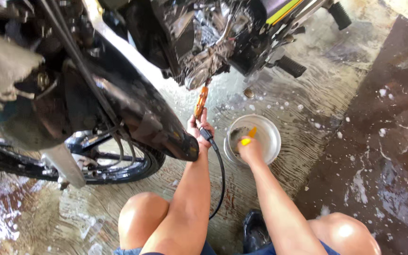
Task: The person cleans a motorcycle engine by applying soapy water with a brush and rinsing with a water hose.
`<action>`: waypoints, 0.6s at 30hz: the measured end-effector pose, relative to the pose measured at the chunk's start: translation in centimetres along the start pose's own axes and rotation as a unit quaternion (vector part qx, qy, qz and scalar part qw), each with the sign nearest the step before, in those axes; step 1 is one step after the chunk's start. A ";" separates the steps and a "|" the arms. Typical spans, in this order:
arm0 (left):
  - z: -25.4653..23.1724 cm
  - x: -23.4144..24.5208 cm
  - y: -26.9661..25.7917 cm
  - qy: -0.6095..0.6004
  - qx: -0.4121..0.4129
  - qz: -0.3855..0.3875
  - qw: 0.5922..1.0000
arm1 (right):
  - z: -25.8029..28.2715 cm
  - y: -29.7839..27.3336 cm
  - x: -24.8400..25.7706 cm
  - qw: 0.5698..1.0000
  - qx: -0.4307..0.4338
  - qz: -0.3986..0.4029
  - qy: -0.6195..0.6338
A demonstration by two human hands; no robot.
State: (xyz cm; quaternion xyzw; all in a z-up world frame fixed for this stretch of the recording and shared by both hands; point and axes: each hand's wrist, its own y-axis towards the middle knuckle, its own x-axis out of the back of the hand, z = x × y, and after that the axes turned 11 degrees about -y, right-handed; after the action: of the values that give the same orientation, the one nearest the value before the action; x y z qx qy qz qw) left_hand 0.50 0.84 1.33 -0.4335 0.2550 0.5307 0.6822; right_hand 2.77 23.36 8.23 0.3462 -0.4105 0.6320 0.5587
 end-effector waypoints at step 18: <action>0.3 -1.0 -0.7 0.020 -0.024 0.008 0.999 | 25.9 5.8 16.6 0.738 0.079 -0.147 0.654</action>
State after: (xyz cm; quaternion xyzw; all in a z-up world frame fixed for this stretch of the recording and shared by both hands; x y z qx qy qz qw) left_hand 0.84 0.53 2.48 -0.4585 0.2594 0.5330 0.6621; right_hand -5.76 6.70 33.33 -0.0536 0.1638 0.6430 0.7462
